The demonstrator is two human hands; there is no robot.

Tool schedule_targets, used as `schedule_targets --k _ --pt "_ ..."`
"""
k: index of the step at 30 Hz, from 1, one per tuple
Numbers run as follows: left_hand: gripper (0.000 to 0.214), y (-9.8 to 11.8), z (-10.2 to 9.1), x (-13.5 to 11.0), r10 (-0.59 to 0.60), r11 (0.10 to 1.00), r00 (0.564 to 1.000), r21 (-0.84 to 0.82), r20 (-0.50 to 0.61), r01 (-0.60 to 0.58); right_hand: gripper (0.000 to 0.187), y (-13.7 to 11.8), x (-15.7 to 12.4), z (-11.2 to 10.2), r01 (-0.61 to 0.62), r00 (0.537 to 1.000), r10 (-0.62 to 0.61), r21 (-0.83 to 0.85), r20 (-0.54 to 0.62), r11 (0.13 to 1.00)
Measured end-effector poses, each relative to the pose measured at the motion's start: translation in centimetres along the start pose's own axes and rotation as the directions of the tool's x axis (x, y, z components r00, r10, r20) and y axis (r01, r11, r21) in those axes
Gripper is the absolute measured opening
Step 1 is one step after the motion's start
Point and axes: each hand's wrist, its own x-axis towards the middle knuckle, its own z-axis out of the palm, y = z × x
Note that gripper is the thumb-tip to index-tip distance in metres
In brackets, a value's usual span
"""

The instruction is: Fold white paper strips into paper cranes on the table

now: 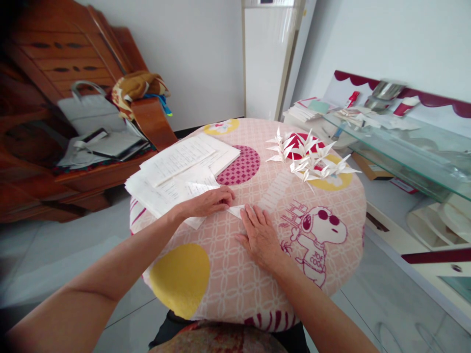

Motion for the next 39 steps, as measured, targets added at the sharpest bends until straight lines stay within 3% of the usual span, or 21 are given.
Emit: schedule_targets --k 8,13,23,30,39 --pt "0.017 0.8 0.1 0.0 0.006 0.997 0.999 0.076 0.044 -0.009 0.062 0.0 0.1 -0.3 0.01 0.999 -0.009 -0.023 0.031 1.0" --pt "0.017 1.4 0.5 -0.3 -0.019 0.989 0.999 0.144 0.038 0.013 0.055 0.8 -0.1 -0.6 0.084 0.996 -0.083 -0.025 0.033 0.996" --pt "0.013 1.5 1.4 -1.6 -0.112 0.98 0.988 0.154 -0.108 0.128 0.055 1.8 -0.1 -1.0 0.175 0.982 -0.174 -0.005 0.074 0.985" --pt "0.013 1.1 2.7 -2.5 -0.135 0.981 0.951 0.096 -0.277 0.167 0.057 1.8 -0.2 -0.9 0.17 0.983 -0.17 0.007 0.066 0.985" --pt "0.009 1.1 3.0 -2.7 -0.169 0.978 0.939 0.069 -0.301 0.198 0.055 1.8 -0.1 -1.0 0.162 0.984 -0.162 0.018 0.07 0.987"
